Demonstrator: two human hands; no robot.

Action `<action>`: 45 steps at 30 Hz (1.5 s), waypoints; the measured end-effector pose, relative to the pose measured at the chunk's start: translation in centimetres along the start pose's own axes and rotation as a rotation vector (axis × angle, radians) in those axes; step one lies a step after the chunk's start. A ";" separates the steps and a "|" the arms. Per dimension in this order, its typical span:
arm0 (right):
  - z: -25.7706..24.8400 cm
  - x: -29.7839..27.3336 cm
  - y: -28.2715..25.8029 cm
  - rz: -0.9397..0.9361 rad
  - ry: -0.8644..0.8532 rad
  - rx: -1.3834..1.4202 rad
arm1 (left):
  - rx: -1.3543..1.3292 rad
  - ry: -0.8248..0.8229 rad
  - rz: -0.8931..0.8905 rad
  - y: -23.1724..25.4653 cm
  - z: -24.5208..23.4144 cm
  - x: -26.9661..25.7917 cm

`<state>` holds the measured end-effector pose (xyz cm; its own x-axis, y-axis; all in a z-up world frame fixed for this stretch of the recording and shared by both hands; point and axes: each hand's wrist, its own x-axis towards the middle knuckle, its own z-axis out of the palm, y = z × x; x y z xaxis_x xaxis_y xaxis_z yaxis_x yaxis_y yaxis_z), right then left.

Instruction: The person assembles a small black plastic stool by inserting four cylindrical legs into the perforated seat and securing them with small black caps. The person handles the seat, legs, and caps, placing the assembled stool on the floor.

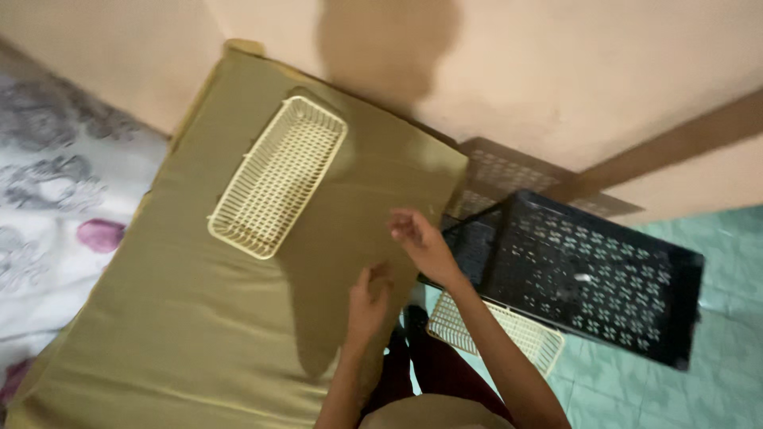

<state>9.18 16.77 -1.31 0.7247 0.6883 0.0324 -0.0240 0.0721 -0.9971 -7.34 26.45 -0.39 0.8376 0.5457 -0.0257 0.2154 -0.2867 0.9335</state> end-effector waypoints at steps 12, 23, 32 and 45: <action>-10.7 -19.1 -8.5 0.213 0.144 -0.060 | -0.025 -0.675 0.025 11.0 8.8 -3.7; -23.1 -24.0 -5.8 0.289 0.592 -0.497 | -0.110 -0.694 0.204 13.4 22.9 -1.5; -26.5 -21.6 -3.2 0.109 0.517 -0.597 | 0.154 -0.667 0.383 11.5 29.7 1.8; -26.5 -20.6 -2.9 0.122 0.474 -0.405 | 0.119 -0.547 0.326 11.6 29.7 1.8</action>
<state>12.52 -16.74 -0.87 0.9616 0.2733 -0.0243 0.0697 -0.3291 -0.9417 11.63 0.71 -0.26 0.9975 -0.0551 0.0451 -0.0658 -0.4725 0.8789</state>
